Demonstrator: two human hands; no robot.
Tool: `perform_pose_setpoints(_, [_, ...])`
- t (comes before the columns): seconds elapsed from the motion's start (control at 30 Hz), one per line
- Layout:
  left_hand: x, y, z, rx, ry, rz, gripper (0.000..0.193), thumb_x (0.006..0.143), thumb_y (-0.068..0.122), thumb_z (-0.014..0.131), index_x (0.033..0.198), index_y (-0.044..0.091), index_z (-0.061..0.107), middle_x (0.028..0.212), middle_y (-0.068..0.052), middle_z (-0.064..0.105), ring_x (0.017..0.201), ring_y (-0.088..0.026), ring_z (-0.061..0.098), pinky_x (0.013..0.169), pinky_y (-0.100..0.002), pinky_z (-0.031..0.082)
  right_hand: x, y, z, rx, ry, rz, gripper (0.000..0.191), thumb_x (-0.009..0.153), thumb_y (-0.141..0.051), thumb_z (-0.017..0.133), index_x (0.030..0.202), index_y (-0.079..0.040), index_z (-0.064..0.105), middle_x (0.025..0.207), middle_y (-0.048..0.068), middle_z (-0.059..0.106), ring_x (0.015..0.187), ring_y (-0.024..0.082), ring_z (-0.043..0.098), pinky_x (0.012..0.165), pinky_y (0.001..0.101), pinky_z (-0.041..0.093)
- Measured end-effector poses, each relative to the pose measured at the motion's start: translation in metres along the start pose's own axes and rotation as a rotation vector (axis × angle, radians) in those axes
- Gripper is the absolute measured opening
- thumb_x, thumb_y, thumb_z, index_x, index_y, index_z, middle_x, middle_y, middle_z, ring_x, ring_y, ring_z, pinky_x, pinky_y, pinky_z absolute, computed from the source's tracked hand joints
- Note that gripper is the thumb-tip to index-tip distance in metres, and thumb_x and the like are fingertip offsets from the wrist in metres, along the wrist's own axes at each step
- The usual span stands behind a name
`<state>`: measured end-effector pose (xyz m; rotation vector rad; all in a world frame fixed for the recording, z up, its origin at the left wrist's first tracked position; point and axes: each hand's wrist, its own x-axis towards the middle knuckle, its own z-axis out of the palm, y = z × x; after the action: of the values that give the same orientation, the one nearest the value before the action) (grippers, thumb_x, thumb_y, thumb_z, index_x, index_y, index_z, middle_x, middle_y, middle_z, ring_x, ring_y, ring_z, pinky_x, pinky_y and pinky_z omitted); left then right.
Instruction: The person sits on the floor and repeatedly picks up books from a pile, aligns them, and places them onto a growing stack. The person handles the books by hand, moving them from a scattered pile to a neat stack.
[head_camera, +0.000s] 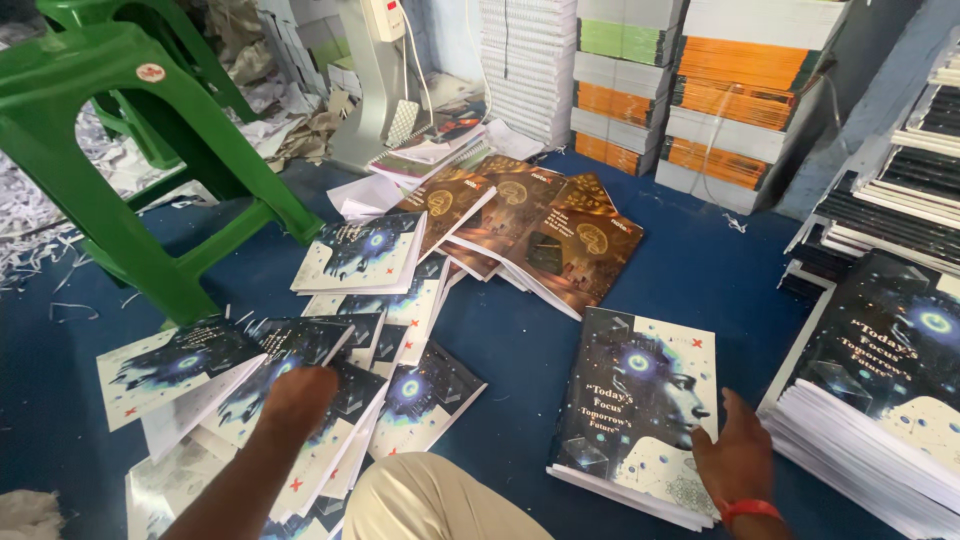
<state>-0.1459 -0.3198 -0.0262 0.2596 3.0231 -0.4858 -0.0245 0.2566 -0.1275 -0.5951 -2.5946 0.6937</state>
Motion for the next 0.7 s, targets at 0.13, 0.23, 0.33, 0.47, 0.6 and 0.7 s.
perform_pose_setpoints(0.13, [0.005,0.005,-0.050,-0.083,-0.015,-0.170,0.013,0.093,0.011,0.064,0.102,0.010,0.074,0.103,-0.016,0.075,0.095,-0.033,0.077,0.081,-0.043,0.063,-0.005,-0.019,-0.012,0.179,-0.054,0.038,0.072,0.080,-0.015,0.076,0.147,-0.008,0.051,0.139,0.017,0.063,0.124,0.036,0.063,0.107,0.0439,0.048])
perform_pose_setpoints(0.23, [0.008,0.012,-0.108,-0.124,0.099,-0.217,0.016,0.086,0.015,0.071,0.101,0.010,0.074,0.103,-0.017,0.075,0.097,-0.036,0.075,0.084,-0.043,0.062,-0.009,-0.048,-0.022,0.319,-0.041,-0.085,0.073,0.077,-0.019,0.073,0.146,-0.009,0.050,0.138,0.014,0.065,0.119,0.030,0.066,0.103,0.0420,0.053])
perform_pose_setpoints(0.33, [0.010,0.025,-0.172,-0.263,0.237,-0.266,0.016,0.086,0.013,0.069,0.100,0.006,0.075,0.104,-0.023,0.073,0.094,-0.041,0.074,0.084,-0.046,0.061,-0.015,-0.086,-0.035,0.345,-0.221,-0.029,0.077,0.078,-0.025,0.078,0.147,-0.012,0.047,0.139,0.016,0.062,0.129,0.032,0.060,0.103,0.0471,0.050])
perform_pose_setpoints(0.47, [0.008,0.057,-0.239,-0.458,0.389,-0.207,0.021,0.079,0.009,0.070,0.098,0.005,0.078,0.093,-0.025,0.074,0.090,-0.043,0.073,0.086,-0.048,0.058,-0.034,-0.142,-0.054,0.432,-0.314,-0.265,0.094,0.074,-0.039,0.082,0.152,-0.012,0.037,0.146,0.019,0.053,0.132,0.034,0.055,0.107,0.0461,0.046])
perform_pose_setpoints(0.6, [-0.001,0.099,-0.275,-0.705,0.508,-0.053,0.016,0.075,0.011,0.071,0.087,0.004,0.080,0.082,-0.024,0.073,0.083,-0.040,0.073,0.084,-0.045,0.059,-0.054,-0.192,-0.075,0.516,-0.364,-0.543,0.117,0.066,-0.038,0.091,0.154,-0.003,0.022,0.157,0.026,0.037,0.143,0.043,0.038,0.112,0.0511,0.034])
perform_pose_setpoints(0.7, [-0.004,0.130,-0.297,-0.895,0.427,0.010,0.017,0.074,0.010,0.068,0.085,0.003,0.079,0.077,-0.024,0.073,0.075,-0.037,0.076,0.076,-0.042,0.062,-0.065,-0.220,-0.078,0.480,-0.257,-0.543,0.120,0.062,-0.035,0.091,0.156,0.000,0.024,0.151,0.029,0.043,0.137,0.046,0.044,0.105,0.0497,0.039])
